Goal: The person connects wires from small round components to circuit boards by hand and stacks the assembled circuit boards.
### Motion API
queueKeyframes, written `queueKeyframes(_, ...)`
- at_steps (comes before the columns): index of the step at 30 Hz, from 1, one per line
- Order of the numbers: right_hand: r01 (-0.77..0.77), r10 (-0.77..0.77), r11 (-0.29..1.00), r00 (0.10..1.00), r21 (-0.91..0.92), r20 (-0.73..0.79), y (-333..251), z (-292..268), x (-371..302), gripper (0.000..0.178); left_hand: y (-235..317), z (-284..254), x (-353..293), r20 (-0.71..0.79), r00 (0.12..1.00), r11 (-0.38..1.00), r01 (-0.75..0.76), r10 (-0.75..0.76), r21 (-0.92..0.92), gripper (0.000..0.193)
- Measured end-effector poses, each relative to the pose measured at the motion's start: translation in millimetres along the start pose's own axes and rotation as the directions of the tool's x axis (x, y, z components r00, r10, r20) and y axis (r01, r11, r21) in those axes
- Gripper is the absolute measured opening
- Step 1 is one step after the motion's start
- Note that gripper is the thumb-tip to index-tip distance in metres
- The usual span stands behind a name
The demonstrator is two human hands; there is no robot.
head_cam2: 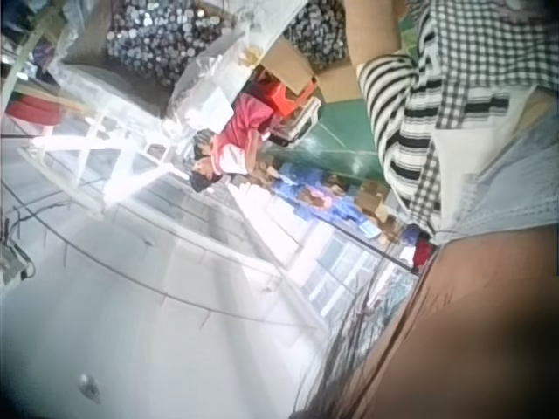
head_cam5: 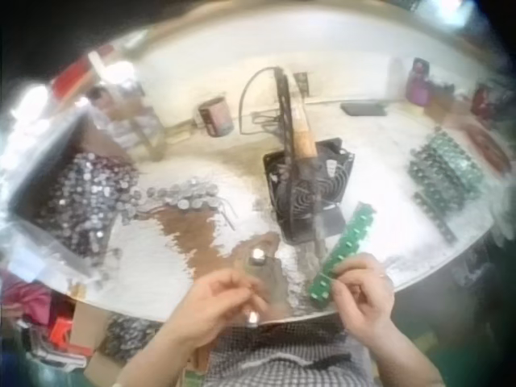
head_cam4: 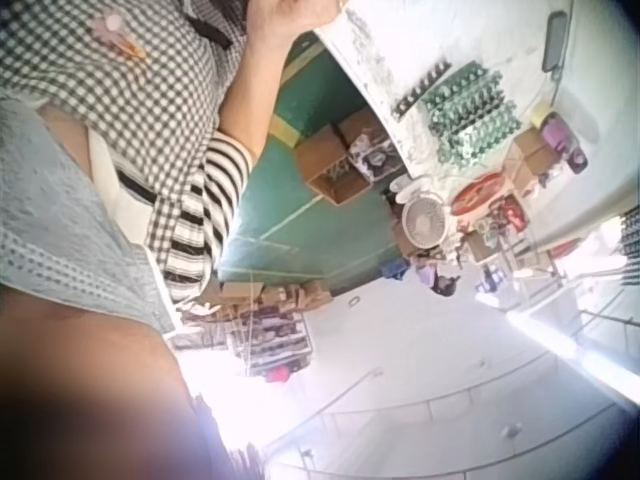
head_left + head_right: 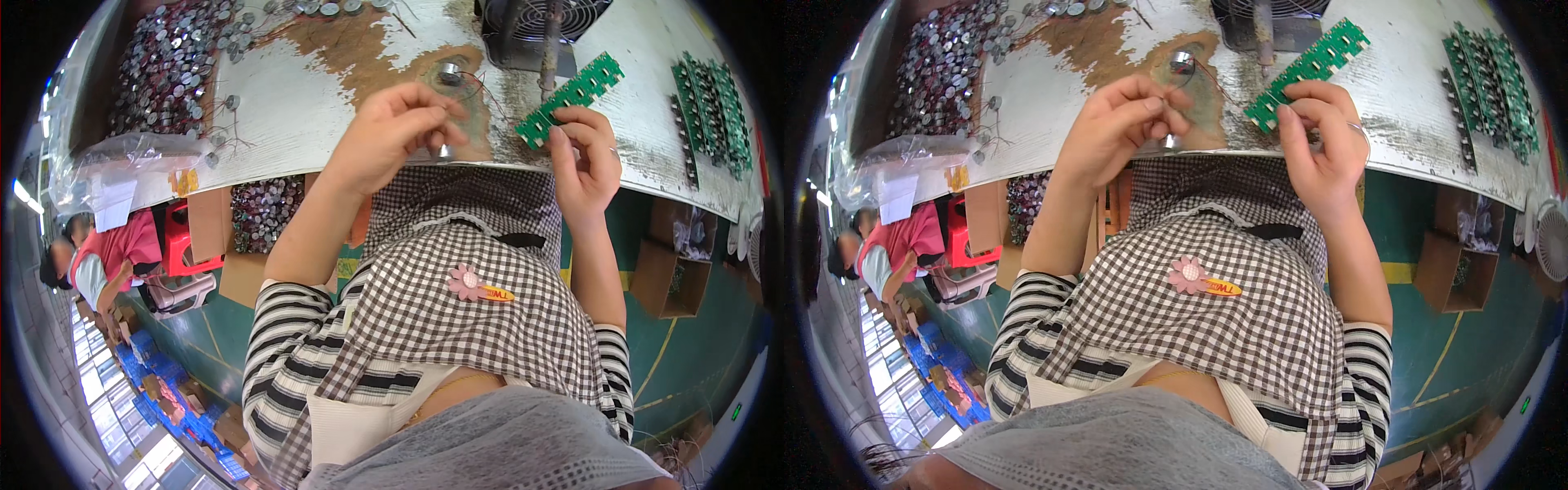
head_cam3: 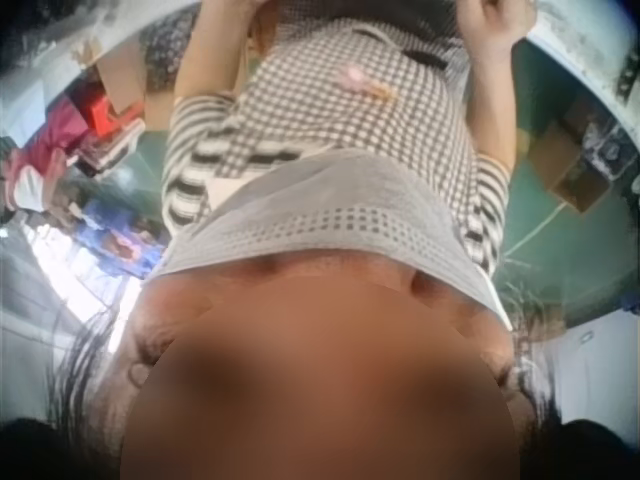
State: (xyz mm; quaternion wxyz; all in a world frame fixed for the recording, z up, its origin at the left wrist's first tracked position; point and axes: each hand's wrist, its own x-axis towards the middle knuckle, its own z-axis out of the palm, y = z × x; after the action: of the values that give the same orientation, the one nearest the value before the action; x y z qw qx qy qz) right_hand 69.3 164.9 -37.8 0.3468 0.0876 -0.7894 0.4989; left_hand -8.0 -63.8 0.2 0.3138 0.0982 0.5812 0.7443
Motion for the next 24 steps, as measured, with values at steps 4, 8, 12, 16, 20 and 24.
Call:
queueKeyframes(4, 0.025, -0.024, 0.997, 1.0, 0.068, -0.017, -1.2, 2.8, 0.9, 0.009, -3.8, 25.2, 4.3, 0.081, 0.996, 0.998, 0.045, -0.042, -0.041, 0.012)
queueKeyframes(8, 0.034, -0.033, 0.995, 0.999, 0.09, -0.007, -2.5, 4.4, -0.9, 0.009, -7.7, 40.6, 11.1, -0.003, 1.0, 0.997, 0.001, -0.001, 0.071, 0.013)
queueKeyframes(12, 0.08, -0.08, 0.995, 0.997, 0.055, 0.006, -1.9, 4.6, -0.3, 0.011, -12.5, 47.3, 17.4, -0.071, 0.991, 0.928, -0.08, 0.114, 0.365, 0.011)
queueKeyframes(16, 0.07, -0.07, 0.996, 0.998, 0.057, -0.006, -3.4, 3.8, 0.2, 0.01, -20.8, 53.2, 26.7, 0.033, 0.841, 0.675, -0.456, 0.54, 0.58, 0.01)
queueKeyframes(20, 0.04, -0.036, 0.995, 0.998, 0.089, -0.045, -3.7, 2.3, 3.4, 0.01, -25.5, 56.3, 33.0, 0.04, 0.834, 0.666, -0.467, 0.55, 0.581, 0.009)
queueKeyframes(24, 0.091, -0.083, 0.99, 0.994, 0.104, -0.076, -1.5, 0.1, 8.2, 0.009, -26.7, 59.9, 35.3, -0.025, 0.876, 0.772, -0.411, 0.482, 0.485, 0.008)
